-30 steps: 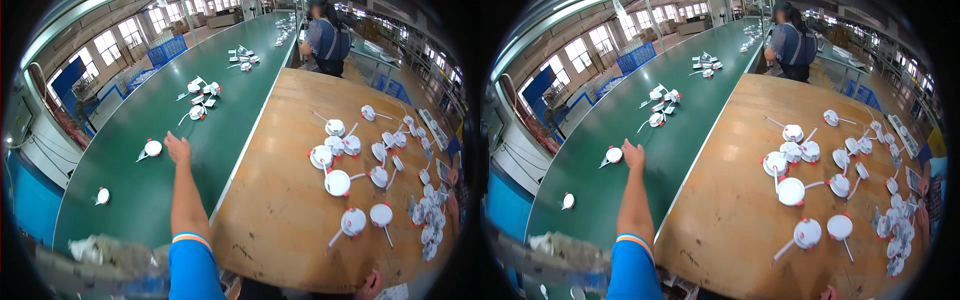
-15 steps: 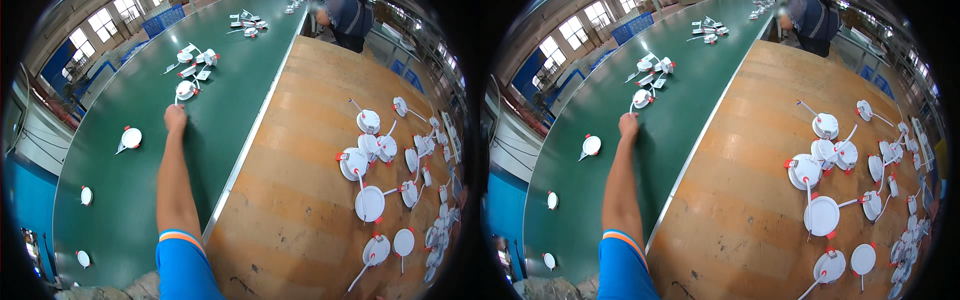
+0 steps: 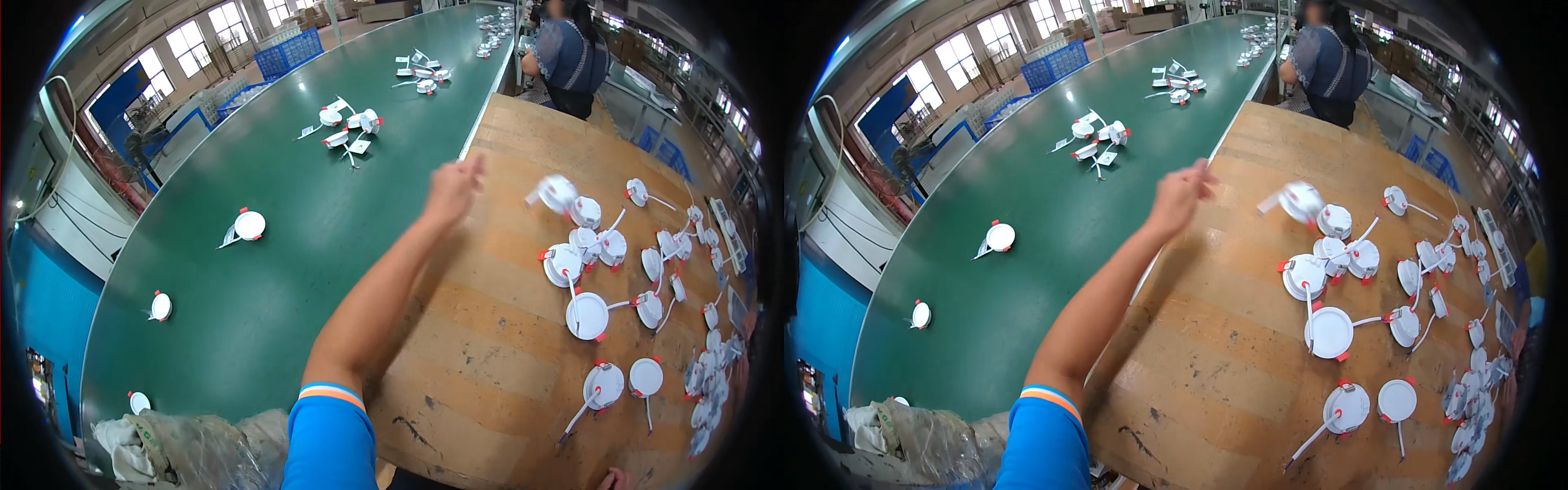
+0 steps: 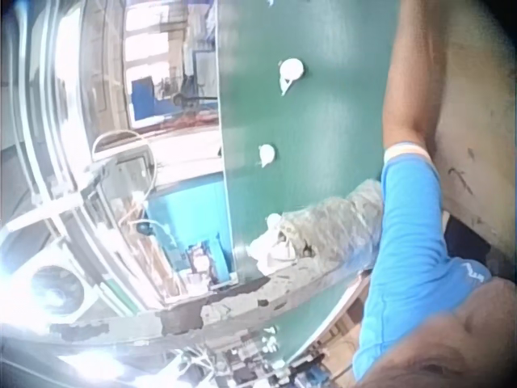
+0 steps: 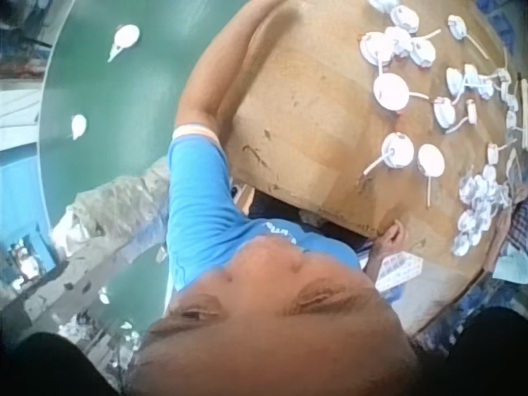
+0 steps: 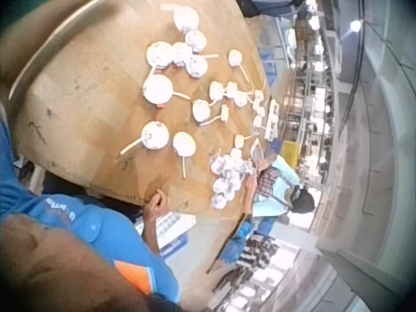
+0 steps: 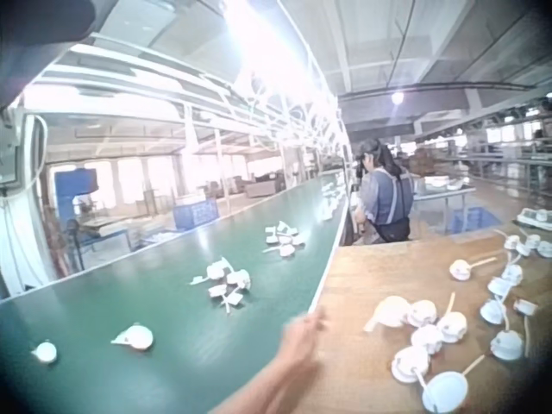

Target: The person applies labels to the backs of circular LED light fixtures by hand.

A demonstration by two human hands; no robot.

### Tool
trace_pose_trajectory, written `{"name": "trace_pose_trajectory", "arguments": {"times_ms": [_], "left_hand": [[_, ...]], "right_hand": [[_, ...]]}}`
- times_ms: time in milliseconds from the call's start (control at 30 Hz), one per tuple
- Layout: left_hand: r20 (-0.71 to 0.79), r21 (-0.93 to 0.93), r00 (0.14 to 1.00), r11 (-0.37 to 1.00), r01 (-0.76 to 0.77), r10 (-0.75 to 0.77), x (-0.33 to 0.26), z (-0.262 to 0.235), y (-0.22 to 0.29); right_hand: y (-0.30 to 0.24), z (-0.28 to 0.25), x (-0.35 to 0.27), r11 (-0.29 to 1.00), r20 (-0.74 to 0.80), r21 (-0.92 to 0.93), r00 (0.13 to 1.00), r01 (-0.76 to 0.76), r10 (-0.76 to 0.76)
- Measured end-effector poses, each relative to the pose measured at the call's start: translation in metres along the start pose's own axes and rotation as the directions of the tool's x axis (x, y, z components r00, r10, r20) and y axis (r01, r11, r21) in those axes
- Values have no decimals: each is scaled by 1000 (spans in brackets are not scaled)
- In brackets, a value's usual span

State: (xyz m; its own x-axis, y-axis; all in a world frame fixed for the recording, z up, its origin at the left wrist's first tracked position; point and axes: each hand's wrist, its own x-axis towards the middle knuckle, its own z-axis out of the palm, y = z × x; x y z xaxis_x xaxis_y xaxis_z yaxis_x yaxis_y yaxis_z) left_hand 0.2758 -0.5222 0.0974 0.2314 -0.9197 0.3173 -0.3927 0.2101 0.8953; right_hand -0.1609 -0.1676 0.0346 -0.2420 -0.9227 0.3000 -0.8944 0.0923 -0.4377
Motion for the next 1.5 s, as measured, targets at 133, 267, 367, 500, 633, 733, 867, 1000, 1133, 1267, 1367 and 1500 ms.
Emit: {"name": "trace_pose_trajectory", "arguments": {"times_ms": [133,267,367,500,633,733,867,1000,1133,1267,1367,1500], "left_hand": [[-387,680,885,728,84,259,37,-83,-110],[-424,762,905,537,363,-10,42,-122,-140],[-376,817,925,454,354,-45,50,-142,-174],[-321,886,947,360,292,22,63,-136,-181],[-349,913,915,295,283,203,70,-136,-176],[-430,878,881,318,357,196,64,-147,-177],[-471,864,861,299,406,193,47,-143,-173],[-680,660,724,524,539,112,5,-128,-146],[-730,463,681,690,556,-59,-28,-98,-108],[-745,514,634,784,349,206,-41,-94,-57],[-518,665,809,725,177,278,-48,-85,29],[-459,359,879,932,51,129,-76,-54,80]], "right_hand": [[4,1,1,1000,-17,6,1000,23,-23],[-3,1,2,997,-18,-50,999,-51,50],[8,-1,-4,997,-40,-68,999,-35,33],[4,-2,0,990,9,-130,999,-48,50],[-14,-5,4,967,63,-205,984,-152,168],[5,0,1,974,43,-142,982,-176,184],[11,4,-5,986,-38,-78,989,-145,143],[7,3,3,992,-50,-126,999,0,-7],[-4,-14,-9,983,128,-49,975,-178,183],[36,25,-3,969,-271,8,933,247,-236],[9,11,3,952,-202,175,956,251,-215],[-3,-5,2,827,-185,486,958,281,-217]]}}
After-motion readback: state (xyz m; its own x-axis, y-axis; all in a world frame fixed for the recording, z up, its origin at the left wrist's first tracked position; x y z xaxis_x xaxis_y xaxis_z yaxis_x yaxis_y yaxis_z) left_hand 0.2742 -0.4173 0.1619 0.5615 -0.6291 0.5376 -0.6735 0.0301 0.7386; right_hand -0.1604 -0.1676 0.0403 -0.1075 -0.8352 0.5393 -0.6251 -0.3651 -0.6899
